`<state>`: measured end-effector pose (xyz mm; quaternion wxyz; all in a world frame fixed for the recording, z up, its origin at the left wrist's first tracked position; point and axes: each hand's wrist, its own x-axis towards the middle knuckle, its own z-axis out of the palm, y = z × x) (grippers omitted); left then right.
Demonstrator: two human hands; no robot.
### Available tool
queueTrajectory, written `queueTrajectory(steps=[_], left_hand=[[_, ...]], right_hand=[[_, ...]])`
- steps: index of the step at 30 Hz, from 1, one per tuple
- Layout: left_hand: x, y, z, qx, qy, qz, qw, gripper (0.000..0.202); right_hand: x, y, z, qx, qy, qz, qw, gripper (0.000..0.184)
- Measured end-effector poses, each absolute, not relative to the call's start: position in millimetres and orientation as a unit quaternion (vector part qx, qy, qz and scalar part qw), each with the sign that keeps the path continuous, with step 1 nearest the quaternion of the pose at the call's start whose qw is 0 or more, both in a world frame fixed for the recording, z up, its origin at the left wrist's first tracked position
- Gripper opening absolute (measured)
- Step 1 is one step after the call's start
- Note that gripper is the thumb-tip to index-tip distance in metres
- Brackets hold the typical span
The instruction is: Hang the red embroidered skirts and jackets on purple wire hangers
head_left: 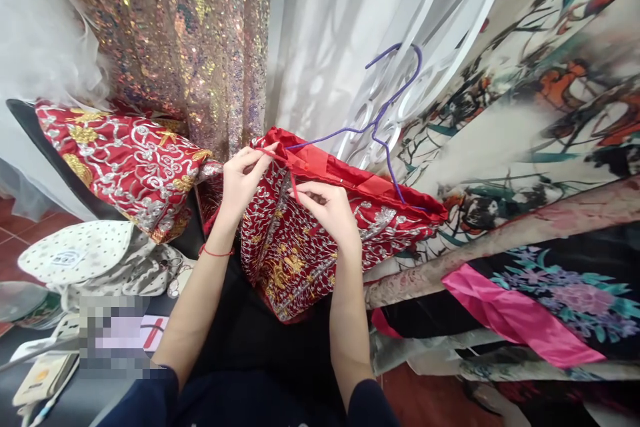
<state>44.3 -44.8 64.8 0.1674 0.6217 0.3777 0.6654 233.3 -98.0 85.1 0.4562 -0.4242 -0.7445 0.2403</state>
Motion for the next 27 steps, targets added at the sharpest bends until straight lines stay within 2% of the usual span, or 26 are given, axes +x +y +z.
queueTrajectory(steps=[5, 9, 14, 19, 27], left_hand=[[49.9, -45.3, 59.0, 0.607, 0.268, 0.695, 0.277, 0.028], [47.4, -50.8, 63.2, 0.681, 0.271, 0.594, 0.332, 0.032], [38.3, -55.2, 69.7, 0.736, 0.288, 0.494, 0.362, 0.030], [34.1, -53.6, 69.1, 0.753, 0.284, 0.464, 0.370, 0.032], [45.9, -48.9, 61.2, 0.665, 0.304, 0.526, 0.435, 0.028]], right_hand=[[235.7, -98.4, 91.7, -0.401, -0.703, 0.258, 0.527, 0.028], [237.5, -93.3, 92.5, -0.391, -0.719, 0.203, 0.537, 0.023], [233.4, -84.8, 95.9, -0.359, -0.811, 0.097, 0.451, 0.022], [227.1, -82.8, 98.3, -0.374, -0.852, -0.004, 0.366, 0.022], [220.9, -86.0, 92.8, -0.442, -0.816, -0.101, 0.358, 0.023]])
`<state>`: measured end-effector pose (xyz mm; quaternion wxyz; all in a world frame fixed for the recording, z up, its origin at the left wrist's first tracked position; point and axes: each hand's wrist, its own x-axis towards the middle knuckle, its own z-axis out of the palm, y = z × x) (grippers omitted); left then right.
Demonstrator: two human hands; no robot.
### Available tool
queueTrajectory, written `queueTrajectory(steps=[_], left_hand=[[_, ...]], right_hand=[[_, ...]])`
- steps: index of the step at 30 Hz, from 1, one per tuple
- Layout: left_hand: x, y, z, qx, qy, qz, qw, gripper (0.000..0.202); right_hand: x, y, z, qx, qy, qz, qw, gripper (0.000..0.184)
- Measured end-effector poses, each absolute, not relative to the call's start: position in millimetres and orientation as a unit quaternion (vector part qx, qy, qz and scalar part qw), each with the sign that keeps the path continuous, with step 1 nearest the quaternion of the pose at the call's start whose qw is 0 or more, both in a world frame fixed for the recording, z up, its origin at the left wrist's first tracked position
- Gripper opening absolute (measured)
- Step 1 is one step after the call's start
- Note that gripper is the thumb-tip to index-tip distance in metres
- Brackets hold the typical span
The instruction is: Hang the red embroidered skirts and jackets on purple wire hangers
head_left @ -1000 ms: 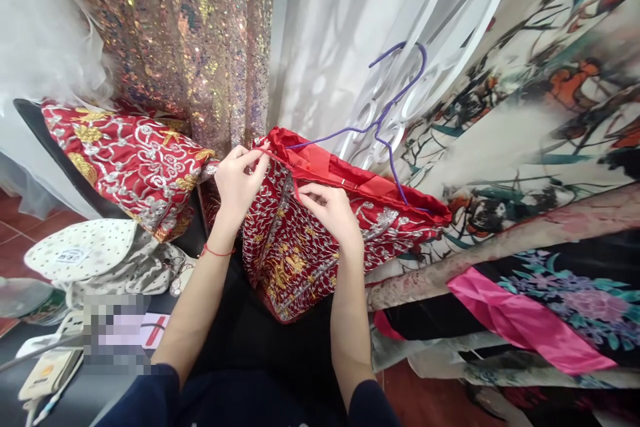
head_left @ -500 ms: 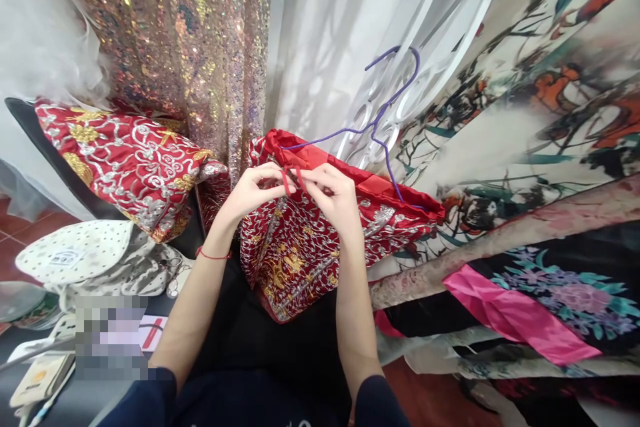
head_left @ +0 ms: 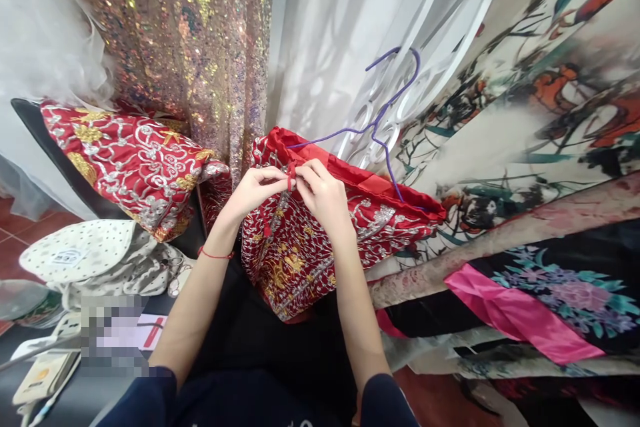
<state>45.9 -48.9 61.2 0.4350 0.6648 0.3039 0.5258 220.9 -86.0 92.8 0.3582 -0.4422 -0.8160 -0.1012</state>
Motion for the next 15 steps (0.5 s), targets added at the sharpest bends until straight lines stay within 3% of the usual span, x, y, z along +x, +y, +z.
queueTrajectory(steps=[7, 15], left_hand=[[52.5, -40.3, 62.6, 0.635, 0.340, 0.603, 0.343, 0.022], [42.1, -23.3, 70.9, 0.639, 0.490, 0.586, 0.092, 0.018]], right_hand=[[225.3, -77.3, 87.9, -0.488, -0.744, -0.102, 0.446, 0.019], [241.7, -80.8, 87.6, -0.567, -0.669, -0.121, 0.466, 0.018]])
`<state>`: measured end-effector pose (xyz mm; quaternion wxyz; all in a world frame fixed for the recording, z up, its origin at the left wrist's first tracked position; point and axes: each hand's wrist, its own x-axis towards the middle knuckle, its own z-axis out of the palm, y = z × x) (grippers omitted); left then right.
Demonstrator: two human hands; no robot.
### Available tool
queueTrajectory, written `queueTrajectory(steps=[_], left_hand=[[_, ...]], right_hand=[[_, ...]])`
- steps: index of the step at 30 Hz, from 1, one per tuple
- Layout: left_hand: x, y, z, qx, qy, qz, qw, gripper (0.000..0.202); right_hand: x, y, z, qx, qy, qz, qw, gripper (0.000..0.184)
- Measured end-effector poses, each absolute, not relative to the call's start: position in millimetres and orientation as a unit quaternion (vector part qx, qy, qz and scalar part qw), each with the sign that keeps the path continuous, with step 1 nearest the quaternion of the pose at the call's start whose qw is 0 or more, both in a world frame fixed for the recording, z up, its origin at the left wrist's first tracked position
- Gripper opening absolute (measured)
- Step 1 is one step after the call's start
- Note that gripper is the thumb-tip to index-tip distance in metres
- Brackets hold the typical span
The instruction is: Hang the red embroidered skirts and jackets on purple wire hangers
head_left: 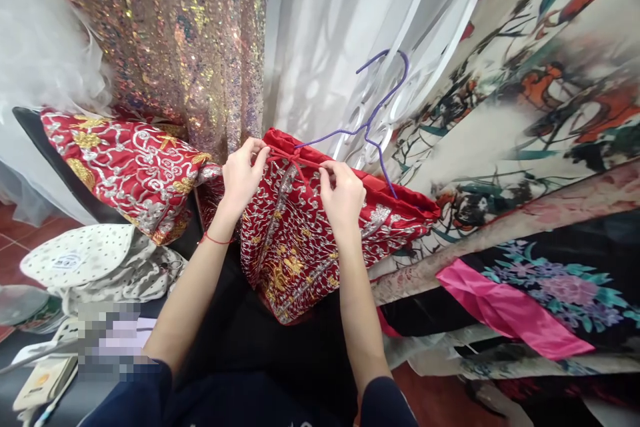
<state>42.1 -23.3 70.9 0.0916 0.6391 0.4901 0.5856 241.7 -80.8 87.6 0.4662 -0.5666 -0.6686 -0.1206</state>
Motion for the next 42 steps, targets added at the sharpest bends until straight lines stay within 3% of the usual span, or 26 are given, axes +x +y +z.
queueTrajectory(steps=[7, 13, 16, 19, 22, 27, 29, 35, 42], left_hand=[[32.0, -5.8, 67.7, 0.625, 0.523, 0.577, -0.041, 0.014], [22.5, 6.5, 63.4, 0.668, 0.458, 0.586, -0.016, 0.014], [21.5, 6.0, 68.0, 0.695, 0.428, 0.578, -0.010, 0.033], [24.2, 5.4, 80.9, 0.766, 0.386, 0.513, -0.031, 0.042], [24.7, 7.2, 97.1, 0.814, 0.382, 0.436, -0.046, 0.025], [15.6, 12.9, 107.4, 0.823, 0.423, 0.377, -0.030, 0.025], [12.4, 14.7, 104.9, 0.816, 0.420, 0.395, -0.024, 0.026], [7.2, 11.6, 100.4, 0.759, 0.385, 0.526, 0.008, 0.022], [1.7, 10.2, 106.4, 0.720, 0.389, 0.571, 0.067, 0.025]], right_hand=[[245.2, -75.4, 85.9, -0.575, -0.650, -0.189, 0.460, 0.025], [273.2, -100.2, 102.5, -0.461, -0.755, -0.186, 0.428, 0.022], [319.4, -127.1, 120.7, -0.394, -0.782, -0.227, 0.427, 0.015], [372.1, -145.9, 133.0, -0.440, -0.784, -0.261, 0.353, 0.008], [412.1, -155.5, 133.3, -0.467, -0.804, -0.259, 0.263, 0.012], [434.5, -164.3, 126.3, -0.469, -0.812, -0.275, 0.212, 0.011], [432.4, -166.7, 126.7, -0.478, -0.807, -0.252, 0.238, 0.012], [410.5, -177.0, 124.8, -0.425, -0.777, -0.054, 0.461, 0.012], [399.7, -185.3, 122.3, -0.342, -0.770, -0.036, 0.537, 0.014]])
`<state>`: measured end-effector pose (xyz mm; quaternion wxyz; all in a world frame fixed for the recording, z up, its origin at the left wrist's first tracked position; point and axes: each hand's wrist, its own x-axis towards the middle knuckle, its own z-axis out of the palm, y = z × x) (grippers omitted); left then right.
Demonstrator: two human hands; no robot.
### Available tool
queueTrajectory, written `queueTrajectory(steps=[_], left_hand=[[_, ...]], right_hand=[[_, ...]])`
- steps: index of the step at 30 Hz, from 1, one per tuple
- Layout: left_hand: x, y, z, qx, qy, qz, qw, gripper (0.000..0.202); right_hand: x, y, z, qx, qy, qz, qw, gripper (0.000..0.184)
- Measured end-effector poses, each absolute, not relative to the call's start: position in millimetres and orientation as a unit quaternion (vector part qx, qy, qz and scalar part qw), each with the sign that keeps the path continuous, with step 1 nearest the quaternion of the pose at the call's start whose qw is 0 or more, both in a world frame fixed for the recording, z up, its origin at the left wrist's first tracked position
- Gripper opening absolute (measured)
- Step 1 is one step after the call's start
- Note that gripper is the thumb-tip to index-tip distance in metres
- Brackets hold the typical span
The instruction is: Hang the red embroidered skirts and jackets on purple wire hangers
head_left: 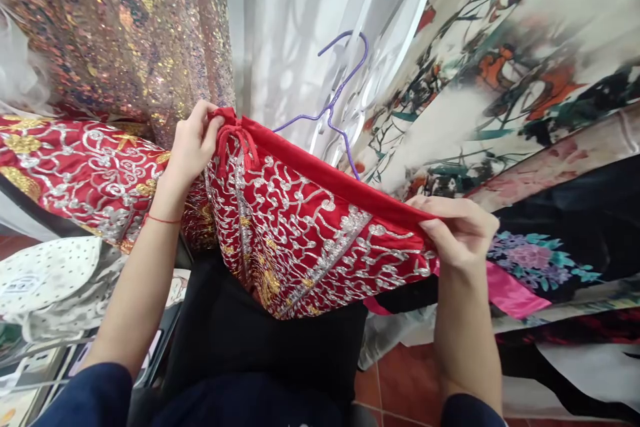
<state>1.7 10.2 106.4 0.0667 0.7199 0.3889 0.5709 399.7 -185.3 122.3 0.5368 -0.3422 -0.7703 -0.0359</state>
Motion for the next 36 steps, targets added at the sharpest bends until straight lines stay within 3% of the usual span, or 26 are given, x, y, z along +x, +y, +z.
queueTrajectory(steps=[8, 13, 17, 21, 23, 25, 28, 31, 33, 36], left_hand=[[9.0, 18.3, 103.2, 0.710, 0.323, 0.559, 0.279, 0.032], [19.7, 32.3, 73.5, 0.697, 0.386, 0.560, 0.229, 0.044], [28.7, 22.8, 55.4, 0.679, 0.411, 0.572, 0.208, 0.057], [37.5, 4.8, 51.3, 0.632, 0.391, 0.638, 0.201, 0.061], [38.7, -0.1, 52.2, 0.626, 0.384, 0.650, 0.197, 0.060], [37.7, -2.4, 54.0, 0.631, 0.376, 0.648, 0.200, 0.057], [35.2, -6.5, 59.3, 0.651, 0.362, 0.632, 0.215, 0.046], [31.9, -15.7, 67.3, 0.672, 0.365, 0.613, 0.198, 0.035], [28.6, -22.6, 71.7, 0.691, 0.370, 0.592, 0.186, 0.032], [23.8, -28.3, 73.9, 0.708, 0.368, 0.576, 0.179, 0.030]], right_hand=[[414.7, -156.4, 137.3, -0.501, -0.719, -0.168, 0.451, 0.020], [421.1, -134.5, 115.0, -0.512, -0.739, -0.191, 0.393, 0.019], [420.6, -127.3, 98.7, -0.511, -0.719, -0.209, 0.422, 0.016], [401.7, -123.3, 89.1, -0.537, -0.687, -0.246, 0.424, 0.035], [380.8, -120.9, 86.5, -0.548, -0.648, -0.294, 0.440, 0.041], [351.8, -117.3, 85.0, -0.532, -0.628, -0.312, 0.475, 0.032], [296.4, -108.7, 82.5, -0.477, -0.675, -0.243, 0.507, 0.016], [240.1, -98.7, 78.1, -0.464, -0.721, -0.160, 0.490, 0.020], [211.9, -93.1, 75.1, -0.489, -0.719, -0.148, 0.470, 0.030], [193.3, -88.2, 72.2, -0.534, -0.705, -0.147, 0.444, 0.027]])
